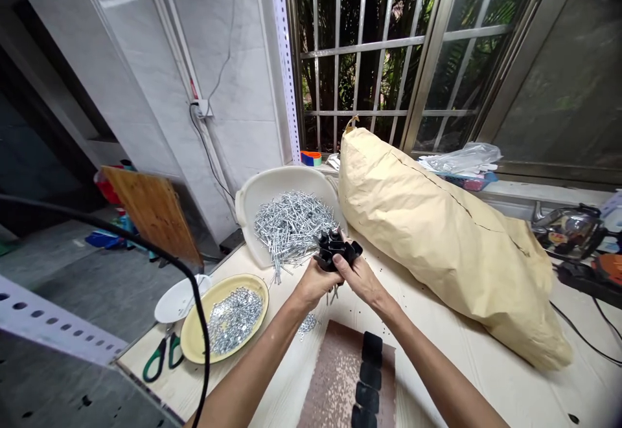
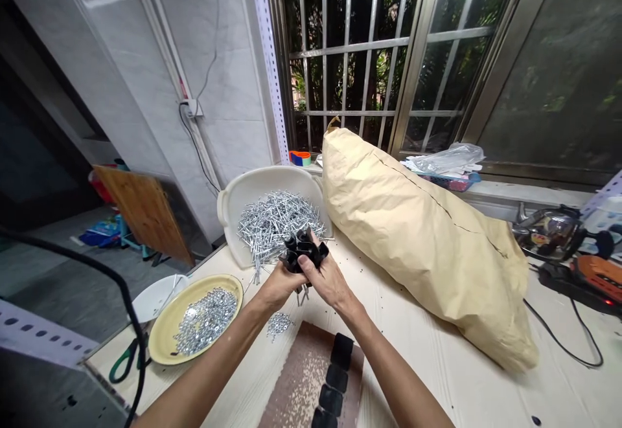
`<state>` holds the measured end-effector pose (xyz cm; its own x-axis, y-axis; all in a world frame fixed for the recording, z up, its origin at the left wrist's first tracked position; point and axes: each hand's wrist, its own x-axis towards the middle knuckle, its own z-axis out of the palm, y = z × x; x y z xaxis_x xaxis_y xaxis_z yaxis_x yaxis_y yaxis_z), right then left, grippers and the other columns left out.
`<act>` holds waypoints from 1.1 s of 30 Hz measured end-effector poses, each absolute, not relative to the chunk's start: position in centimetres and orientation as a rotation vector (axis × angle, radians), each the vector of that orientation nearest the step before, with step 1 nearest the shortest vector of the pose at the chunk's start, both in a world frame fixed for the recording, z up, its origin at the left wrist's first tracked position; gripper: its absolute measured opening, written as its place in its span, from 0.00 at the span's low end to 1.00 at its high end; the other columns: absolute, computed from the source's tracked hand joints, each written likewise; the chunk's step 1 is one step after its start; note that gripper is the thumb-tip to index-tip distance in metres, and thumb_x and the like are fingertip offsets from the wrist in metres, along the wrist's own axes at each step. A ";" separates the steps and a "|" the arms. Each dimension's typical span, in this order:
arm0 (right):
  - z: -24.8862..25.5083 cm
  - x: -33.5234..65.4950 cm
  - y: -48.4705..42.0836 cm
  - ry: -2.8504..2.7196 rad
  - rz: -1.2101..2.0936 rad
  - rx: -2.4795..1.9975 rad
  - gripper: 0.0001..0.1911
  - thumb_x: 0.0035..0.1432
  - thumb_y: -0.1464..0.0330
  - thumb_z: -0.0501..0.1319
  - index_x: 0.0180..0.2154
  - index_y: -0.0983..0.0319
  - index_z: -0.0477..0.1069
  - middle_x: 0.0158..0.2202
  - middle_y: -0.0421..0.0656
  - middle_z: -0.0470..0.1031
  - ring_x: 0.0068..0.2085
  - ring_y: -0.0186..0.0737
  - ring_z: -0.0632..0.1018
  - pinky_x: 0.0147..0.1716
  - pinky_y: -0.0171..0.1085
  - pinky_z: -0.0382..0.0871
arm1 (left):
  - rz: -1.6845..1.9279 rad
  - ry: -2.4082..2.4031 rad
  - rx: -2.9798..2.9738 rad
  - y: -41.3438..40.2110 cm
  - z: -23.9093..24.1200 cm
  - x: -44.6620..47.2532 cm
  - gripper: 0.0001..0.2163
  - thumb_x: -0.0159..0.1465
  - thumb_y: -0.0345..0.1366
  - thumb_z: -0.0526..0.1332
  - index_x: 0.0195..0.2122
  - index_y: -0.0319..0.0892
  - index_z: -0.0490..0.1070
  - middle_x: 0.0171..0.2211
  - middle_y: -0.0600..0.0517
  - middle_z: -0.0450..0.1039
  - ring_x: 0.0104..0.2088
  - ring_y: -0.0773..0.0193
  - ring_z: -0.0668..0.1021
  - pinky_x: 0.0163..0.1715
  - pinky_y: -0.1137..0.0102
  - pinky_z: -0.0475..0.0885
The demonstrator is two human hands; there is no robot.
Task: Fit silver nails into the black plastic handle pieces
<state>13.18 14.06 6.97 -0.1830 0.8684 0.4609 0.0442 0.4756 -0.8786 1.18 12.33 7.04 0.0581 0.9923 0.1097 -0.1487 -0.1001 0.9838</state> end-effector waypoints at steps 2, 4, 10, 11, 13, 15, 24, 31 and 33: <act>6.5 13.8 14.3 -1.622 0.944 -0.852 0.35 0.52 0.52 0.61 0.58 0.58 0.61 0.56 0.48 0.67 0.53 0.48 0.70 0.55 0.49 0.61 | 1.314 0.936 1.129 12.7 6.7 1.5 0.14 0.43 0.35 0.71 0.31 0.36 0.76 0.25 0.49 0.75 0.29 0.61 0.75 0.30 0.68 0.70; 6.0 14.9 14.7 -1.563 0.983 -0.930 0.39 0.52 0.53 0.61 0.62 0.60 0.55 0.59 0.52 0.63 0.49 0.47 0.74 0.50 0.49 0.65 | 1.326 0.932 1.089 13.4 6.7 1.6 0.14 0.44 0.36 0.70 0.31 0.35 0.76 0.27 0.47 0.75 0.30 0.60 0.76 0.31 0.68 0.70; 3.0 19.8 15.2 -1.579 0.894 -1.149 0.33 0.51 0.54 0.62 0.57 0.59 0.64 0.56 0.52 0.66 0.47 0.48 0.74 0.45 0.48 0.69 | 1.161 1.300 1.811 16.3 6.8 0.4 0.07 0.44 0.27 0.64 0.27 0.41 0.74 0.24 0.53 0.73 0.26 0.61 0.73 0.30 0.70 0.66; 2.3 20.7 15.1 -1.611 0.860 -1.187 0.30 0.51 0.54 0.62 0.54 0.59 0.67 0.54 0.52 0.68 0.46 0.48 0.74 0.44 0.47 0.69 | 1.111 1.301 1.922 16.6 6.3 0.3 0.08 0.45 0.26 0.62 0.27 0.42 0.74 0.25 0.53 0.74 0.27 0.61 0.73 0.31 0.70 0.66; 0.6 22.1 14.9 -1.684 0.787 -1.265 0.26 0.53 0.54 0.60 0.50 0.60 0.71 0.51 0.52 0.70 0.43 0.46 0.75 0.42 0.46 0.70 | 1.011 1.265 2.056 17.1 4.5 0.4 0.10 0.47 0.24 0.59 0.29 0.42 0.75 0.28 0.51 0.76 0.31 0.59 0.75 0.34 0.69 0.66; -1.0 23.2 14.6 -1.741 0.722 -1.326 0.25 0.55 0.54 0.58 0.49 0.61 0.71 0.50 0.52 0.71 0.40 0.44 0.76 0.41 0.45 0.70 | 0.924 1.214 2.124 17.2 2.0 0.8 0.11 0.49 0.25 0.59 0.32 0.42 0.76 0.32 0.48 0.77 0.35 0.57 0.76 0.37 0.68 0.67; -4.7 23.7 14.3 -1.783 0.678 -1.521 0.32 0.60 0.53 0.50 0.60 0.62 0.57 0.53 0.53 0.65 0.42 0.41 0.74 0.48 0.46 0.65 | 0.502 1.230 2.317 17.8 -4.5 1.3 0.43 0.51 0.38 0.68 0.65 0.42 0.46 0.66 0.36 0.41 0.66 0.43 0.43 0.60 0.46 0.42; -0.8 24.9 13.6 -1.470 0.784 -1.542 0.28 0.56 0.48 0.53 0.43 0.65 0.73 0.37 0.49 0.74 0.29 0.38 0.73 0.32 0.42 0.70 | 0.468 1.251 2.716 15.5 1.6 2.7 0.36 0.59 0.33 0.62 0.65 0.55 0.45 0.68 0.47 0.28 0.65 0.40 0.31 0.58 0.39 0.37; 0.5 24.5 12.6 -1.432 1.077 -1.439 0.27 0.55 0.48 0.55 0.39 0.65 0.74 0.31 0.46 0.74 0.25 0.37 0.72 0.28 0.40 0.69 | 0.578 1.157 2.876 13.0 4.0 4.5 0.32 0.63 0.31 0.57 0.65 0.57 0.46 0.68 0.49 0.31 0.65 0.43 0.33 0.59 0.40 0.39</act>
